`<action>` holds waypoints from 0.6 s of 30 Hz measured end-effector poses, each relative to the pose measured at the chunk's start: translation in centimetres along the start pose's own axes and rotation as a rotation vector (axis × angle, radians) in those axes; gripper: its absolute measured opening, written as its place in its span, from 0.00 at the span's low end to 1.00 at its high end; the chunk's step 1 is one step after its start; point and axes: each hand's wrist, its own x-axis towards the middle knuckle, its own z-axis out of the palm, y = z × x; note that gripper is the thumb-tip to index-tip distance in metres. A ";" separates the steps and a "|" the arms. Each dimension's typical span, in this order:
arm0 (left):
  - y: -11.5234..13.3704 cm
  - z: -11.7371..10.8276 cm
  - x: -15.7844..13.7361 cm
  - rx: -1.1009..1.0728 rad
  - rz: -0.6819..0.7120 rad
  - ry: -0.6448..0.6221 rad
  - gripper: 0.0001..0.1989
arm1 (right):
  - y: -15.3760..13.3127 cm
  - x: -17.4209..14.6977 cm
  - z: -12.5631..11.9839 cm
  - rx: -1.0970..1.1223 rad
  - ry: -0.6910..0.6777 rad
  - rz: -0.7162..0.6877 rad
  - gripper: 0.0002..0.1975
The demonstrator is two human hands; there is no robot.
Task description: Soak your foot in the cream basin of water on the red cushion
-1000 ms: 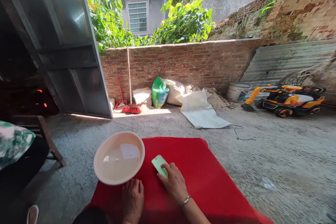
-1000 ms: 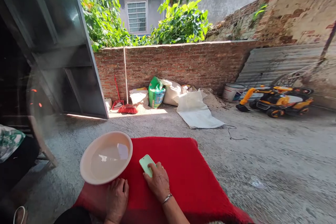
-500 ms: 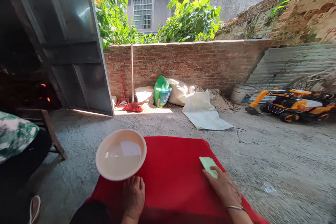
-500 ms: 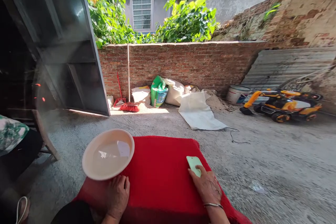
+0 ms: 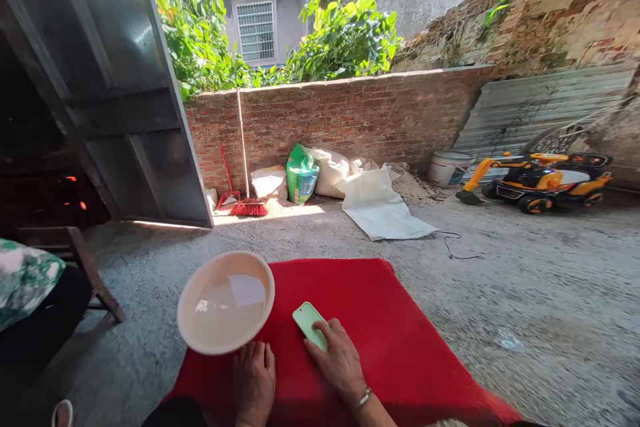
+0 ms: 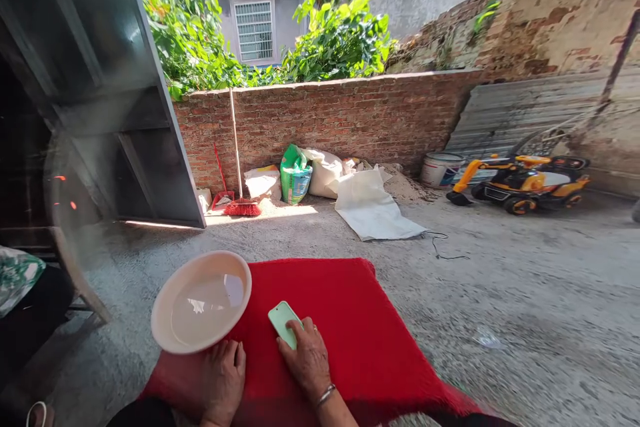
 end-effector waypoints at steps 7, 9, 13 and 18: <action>0.4 -0.2 0.2 0.031 -0.007 0.010 0.20 | 7.9 0.6 -3.2 -0.138 0.064 0.281 0.13; 0.5 -0.2 0.2 0.029 -0.017 -0.003 0.20 | 10.2 0.3 -4.0 -0.145 0.108 0.355 0.15; 0.6 -0.3 0.2 0.016 -0.048 -0.028 0.19 | 12.4 -0.4 -4.6 -0.115 0.181 0.365 0.18; 0.5 -0.1 0.2 0.017 -0.045 -0.005 0.19 | 12.4 -0.5 -3.7 -0.069 0.264 0.315 0.17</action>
